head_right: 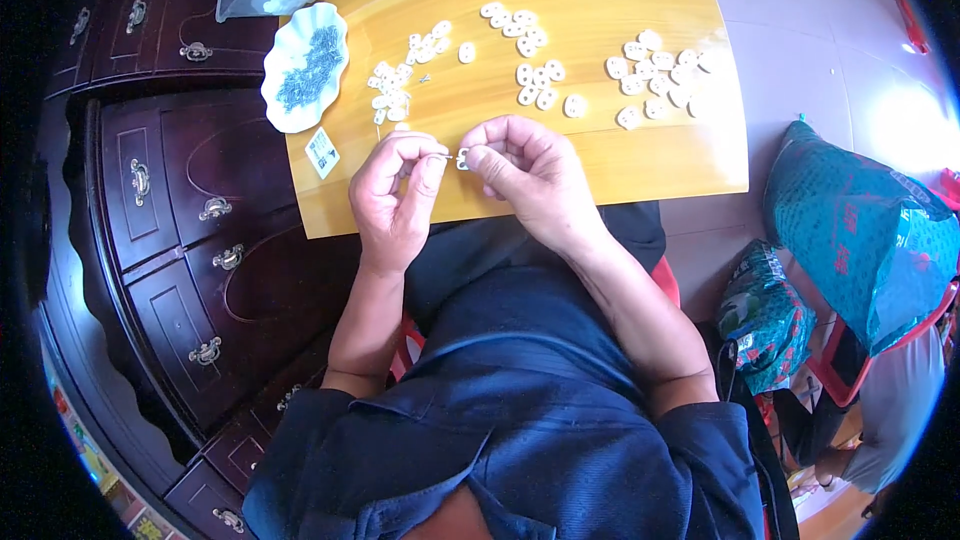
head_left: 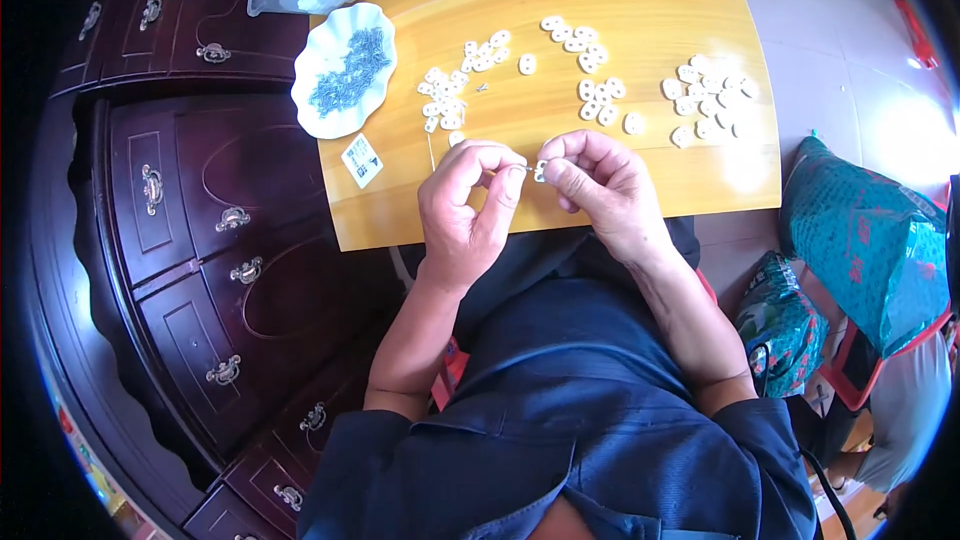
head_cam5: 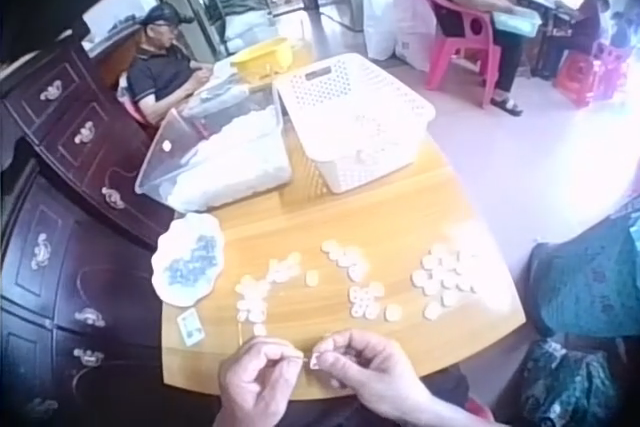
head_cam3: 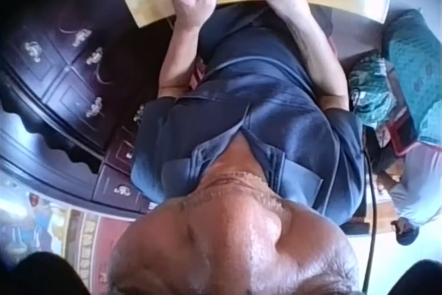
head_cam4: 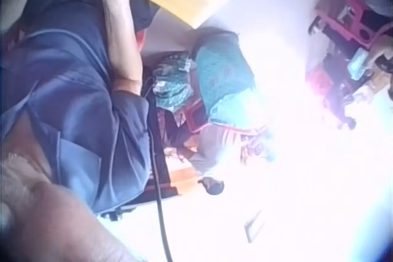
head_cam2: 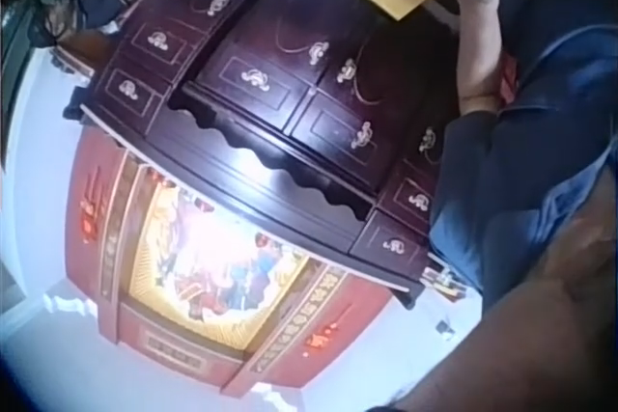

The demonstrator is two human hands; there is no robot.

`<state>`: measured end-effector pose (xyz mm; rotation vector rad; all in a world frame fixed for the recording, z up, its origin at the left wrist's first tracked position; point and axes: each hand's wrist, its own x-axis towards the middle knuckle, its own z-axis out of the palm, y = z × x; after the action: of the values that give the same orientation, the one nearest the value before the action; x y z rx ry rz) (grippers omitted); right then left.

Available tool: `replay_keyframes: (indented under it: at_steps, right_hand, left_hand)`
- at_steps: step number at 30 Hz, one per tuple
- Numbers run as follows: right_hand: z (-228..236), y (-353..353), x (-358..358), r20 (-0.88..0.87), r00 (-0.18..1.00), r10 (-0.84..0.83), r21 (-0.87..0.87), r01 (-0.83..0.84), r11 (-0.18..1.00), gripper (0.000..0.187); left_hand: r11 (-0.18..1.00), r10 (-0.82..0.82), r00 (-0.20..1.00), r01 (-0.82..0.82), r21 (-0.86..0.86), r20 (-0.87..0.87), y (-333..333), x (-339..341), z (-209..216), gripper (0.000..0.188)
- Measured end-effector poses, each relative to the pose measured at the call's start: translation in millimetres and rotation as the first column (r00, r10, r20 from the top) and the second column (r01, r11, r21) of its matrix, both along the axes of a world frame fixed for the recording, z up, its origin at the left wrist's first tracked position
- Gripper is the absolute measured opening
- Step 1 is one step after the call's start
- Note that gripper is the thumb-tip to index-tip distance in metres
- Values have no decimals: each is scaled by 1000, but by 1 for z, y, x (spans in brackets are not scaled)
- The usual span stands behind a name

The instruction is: Assembling small white plastic components by inserting tiny pieces into them at a table.

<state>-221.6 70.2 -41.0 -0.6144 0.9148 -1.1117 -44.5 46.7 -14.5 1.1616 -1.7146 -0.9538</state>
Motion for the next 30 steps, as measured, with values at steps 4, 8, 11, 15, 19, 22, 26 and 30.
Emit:
replay_keyframes:
  at_steps: [4,8,11,15,19,22,26,30]
  right_hand:
    - [1,0,1,-27,1000,1,-5,-1,1000,13]
    - [1,0,1,-45,999,-7,-33,6,999,12]
    - [1,1,2,-56,998,-18,-39,16,999,13]
    - [-1,2,2,-91,996,-18,-55,13,998,13]
    - [0,3,6,-97,994,-52,-49,47,998,11]
    - [-3,4,7,-118,990,-74,-59,67,996,11]
    - [-4,6,9,-127,988,-93,-91,81,993,12]
    - [-5,8,12,-129,980,-151,-112,137,984,10]
  left_hand:
    - [999,-18,999,20,-31,47,-1,0,0,4]
    - [998,-26,998,29,-53,54,-1,1,-1,4]
    - [999,-16,998,19,-46,59,-1,1,-1,4]
    - [998,-16,997,21,-66,72,-1,0,-1,5]
    - [998,-7,997,12,-59,75,-1,0,-2,5]
    - [997,-3,996,11,-81,89,-1,-2,-3,5]
    - [997,-5,995,13,-72,99,-1,-3,-2,6]
    - [997,1,995,6,-78,98,-1,-5,-1,6]
